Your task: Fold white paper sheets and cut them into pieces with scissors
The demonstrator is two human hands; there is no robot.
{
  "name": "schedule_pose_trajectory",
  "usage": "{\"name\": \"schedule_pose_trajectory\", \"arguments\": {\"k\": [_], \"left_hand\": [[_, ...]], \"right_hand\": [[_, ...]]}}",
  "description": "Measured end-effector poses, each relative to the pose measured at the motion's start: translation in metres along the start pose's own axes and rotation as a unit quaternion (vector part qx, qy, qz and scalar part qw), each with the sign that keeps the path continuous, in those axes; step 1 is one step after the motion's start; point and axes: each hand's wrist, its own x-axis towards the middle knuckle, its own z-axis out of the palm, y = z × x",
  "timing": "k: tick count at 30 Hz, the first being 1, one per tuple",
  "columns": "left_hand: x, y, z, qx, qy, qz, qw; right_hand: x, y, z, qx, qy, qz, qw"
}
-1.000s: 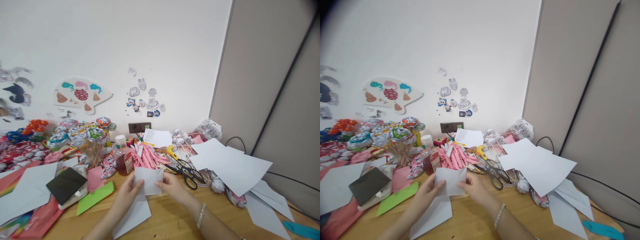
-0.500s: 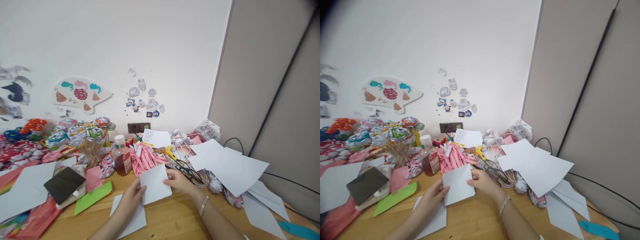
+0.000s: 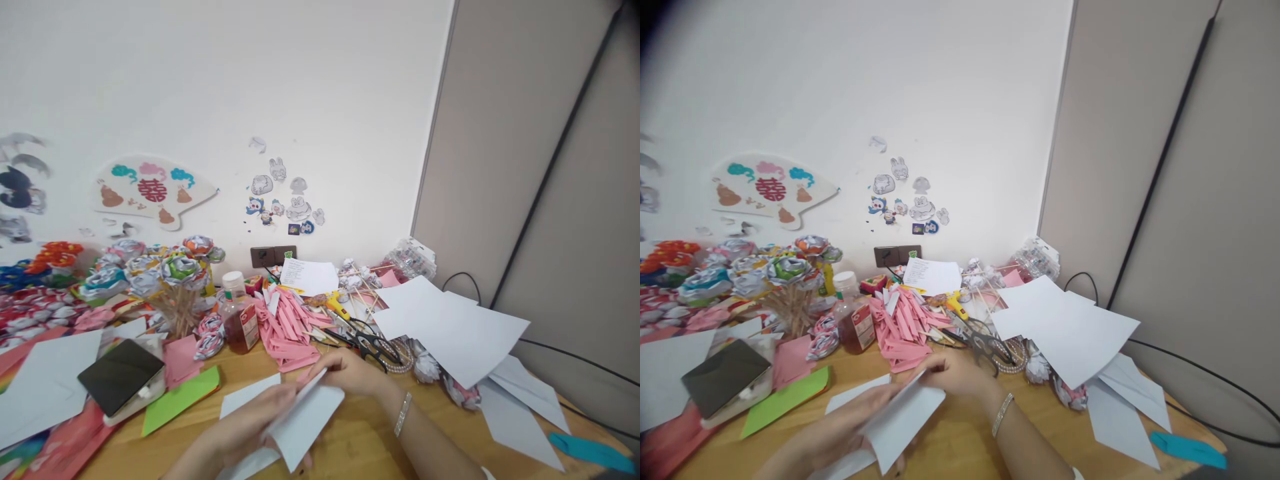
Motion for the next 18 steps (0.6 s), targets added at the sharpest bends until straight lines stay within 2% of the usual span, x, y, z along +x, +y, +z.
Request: {"name": "schedule_pose_trajectory", "arguments": {"k": [3,8,12,18], "left_hand": [[0.007,-0.01,0.003,0.038,0.036,-0.022,0.998],[0.016,-0.019,-0.005,0.047,0.092,0.015,0.995],[0.016,-0.017,-0.007,0.054,0.11,0.029,0.992],[0.017,-0.016,-0.004,0.058,0.132,0.042,0.989]], "right_hand": [[0.002,-0.003,0.006,-0.009,-0.01,-0.009,1.0],[0.002,-0.007,0.003,0.001,0.061,-0.014,0.998],[0.0,-0.008,-0.001,0.039,0.04,0.012,0.998],[0.001,-0.003,-0.001,0.026,0.03,0.011,0.999]]}}
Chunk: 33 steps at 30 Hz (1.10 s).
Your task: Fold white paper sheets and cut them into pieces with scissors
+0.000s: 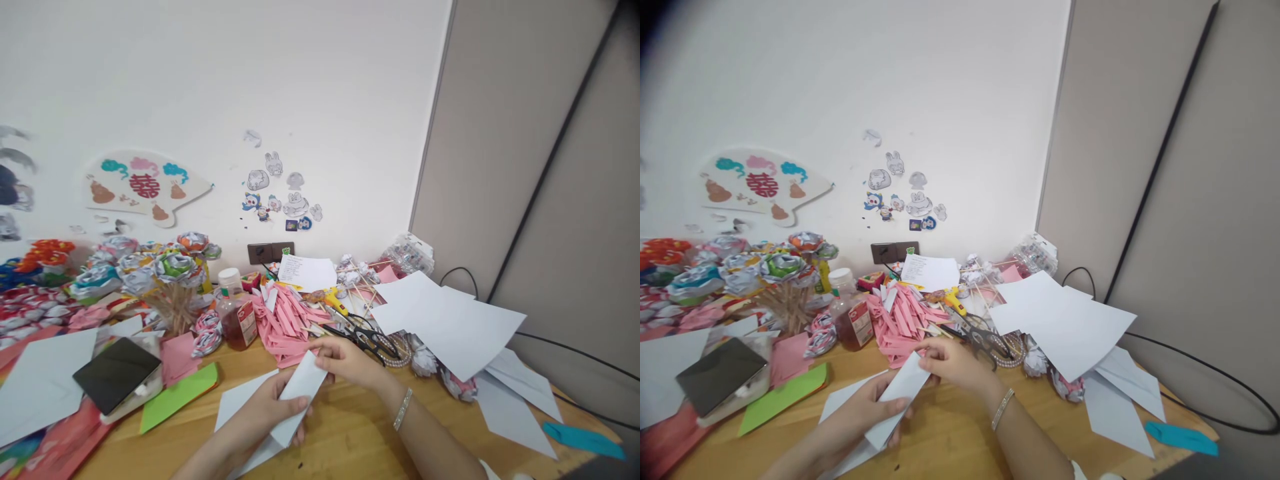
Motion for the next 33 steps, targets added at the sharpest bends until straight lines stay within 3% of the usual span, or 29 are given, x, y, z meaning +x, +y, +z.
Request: {"name": "schedule_pose_trajectory", "arguments": {"k": [13,24,33], "left_hand": [[0.0,-0.001,0.003,0.016,0.063,-0.011,0.998],[0.001,-0.001,-0.001,0.004,0.035,-0.011,0.999],[0.002,0.0,-0.002,0.038,0.028,0.008,0.999]], "right_hand": [[0.001,0.007,0.0,-0.027,-0.012,-0.023,0.999],[-0.002,-0.009,0.001,0.081,-0.079,0.005,0.994],[-0.001,-0.002,0.003,0.073,-0.059,0.005,0.996]]}}
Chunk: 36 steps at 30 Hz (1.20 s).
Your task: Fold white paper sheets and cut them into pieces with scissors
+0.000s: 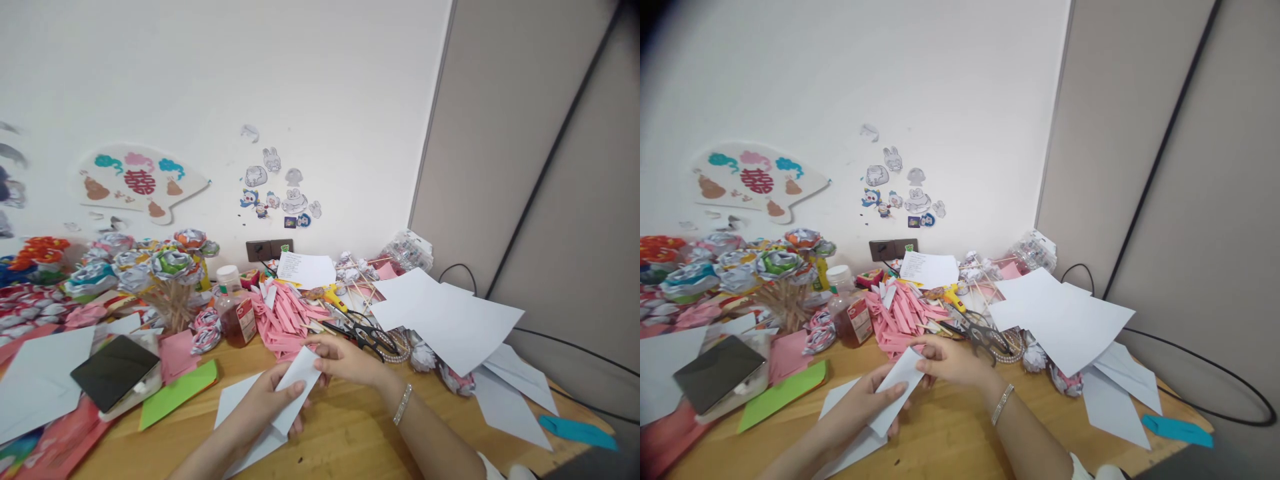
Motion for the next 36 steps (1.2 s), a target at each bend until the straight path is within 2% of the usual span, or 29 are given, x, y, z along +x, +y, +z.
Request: {"name": "schedule_pose_trajectory", "arguments": {"k": [8,13,17,21,30,33,36], "left_hand": [[-0.005,0.006,0.007,0.033,-0.008,0.01,0.999],[0.001,-0.001,0.005,0.062,0.014,0.004,0.998],[0.005,-0.011,0.003,0.083,0.026,0.007,0.996],[0.004,-0.009,0.004,0.078,0.028,0.002,0.997],[0.001,-0.001,-0.006,0.068,0.006,-0.005,0.998],[0.001,0.001,-0.012,0.068,0.012,-0.017,0.997],[0.003,0.001,-0.017,0.088,0.054,-0.005,0.995]], "right_hand": [[0.001,0.011,-0.002,-0.045,0.025,-0.012,0.999],[0.003,0.013,0.007,-0.092,0.054,0.008,0.994],[0.004,0.012,0.02,-0.226,0.09,0.002,0.97],[0.004,0.007,0.024,-0.303,0.135,-0.063,0.941],[0.001,-0.001,0.017,-0.306,0.123,-0.095,0.939],[0.002,0.003,0.01,-0.286,0.169,-0.102,0.938],[0.004,0.01,0.004,-0.216,0.206,-0.072,0.952]]}}
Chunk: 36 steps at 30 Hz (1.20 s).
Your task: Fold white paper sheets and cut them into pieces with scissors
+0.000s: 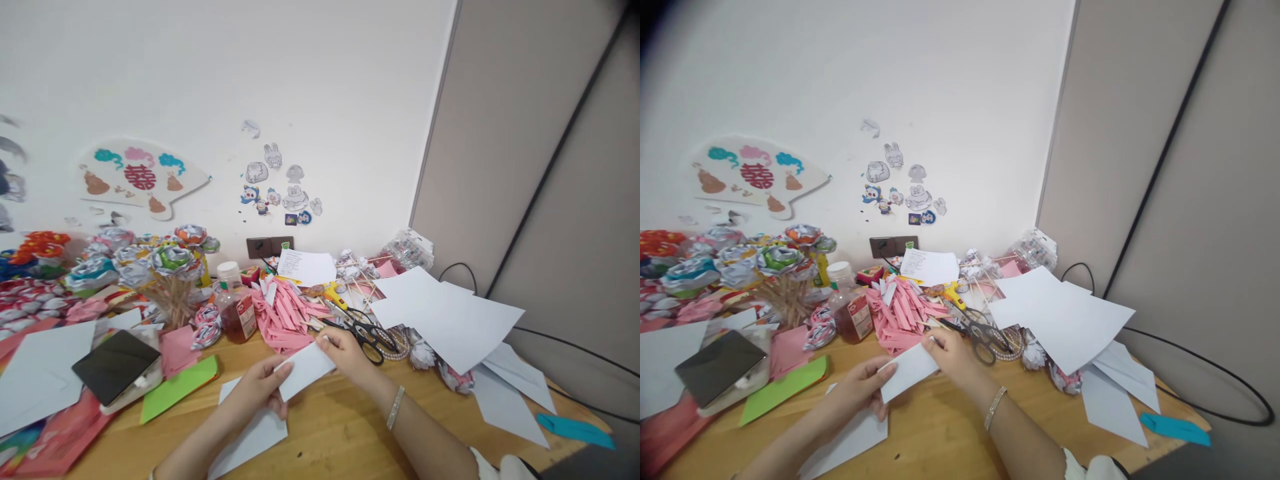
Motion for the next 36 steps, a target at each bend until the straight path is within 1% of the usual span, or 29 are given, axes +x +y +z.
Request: {"name": "schedule_pose_trajectory", "arguments": {"k": [4,7,10,12,14,17,20,22,23,25,28,32,34,36], "left_hand": [[0.003,-0.002,0.0,0.037,0.04,0.029,0.998],[0.003,-0.002,0.001,0.034,0.048,0.04,0.997],[0.002,0.0,0.002,-0.01,0.027,0.035,0.999],[0.001,0.001,0.001,-0.051,0.009,0.021,0.998],[0.0,0.001,-0.001,-0.077,-0.017,0.0,0.997],[-0.004,-0.001,-0.002,-0.074,-0.087,-0.042,0.993],[-0.009,-0.002,0.0,-0.07,-0.165,-0.061,0.982],[-0.011,-0.003,0.003,-0.075,-0.188,-0.052,0.978],[-0.011,-0.003,0.005,-0.077,-0.188,-0.043,0.978],[-0.01,-0.005,0.009,-0.072,-0.168,-0.02,0.983],[-0.006,-0.01,0.014,-0.032,-0.113,0.004,0.993],[-0.001,-0.013,0.018,0.02,-0.046,0.025,0.998],[0.0,-0.012,0.018,0.021,-0.041,0.023,0.999],[0.0,-0.012,0.015,0.014,-0.064,0.017,0.998]], "right_hand": [[0.002,0.009,0.005,0.086,-0.024,0.099,0.991],[0.002,0.009,0.007,0.102,-0.036,0.113,0.988],[0.001,0.004,0.005,0.077,-0.034,0.079,0.993],[0.0,-0.001,0.003,0.02,-0.019,0.029,0.999],[-0.002,-0.005,0.001,-0.056,-0.014,-0.033,0.998],[-0.004,-0.009,0.003,-0.141,-0.051,-0.097,0.984],[-0.006,-0.01,0.008,-0.17,-0.11,-0.12,0.972],[-0.006,-0.01,0.01,-0.171,-0.135,-0.123,0.968],[-0.007,-0.01,0.01,-0.172,-0.142,-0.122,0.967],[-0.007,-0.012,0.01,-0.174,-0.147,-0.118,0.966],[-0.008,-0.015,0.009,-0.184,-0.142,-0.114,0.966],[-0.009,-0.017,0.012,-0.194,-0.109,-0.084,0.971],[-0.009,-0.017,0.014,-0.194,-0.1,-0.075,0.973],[-0.009,-0.015,0.015,-0.187,-0.095,-0.079,0.975]]}}
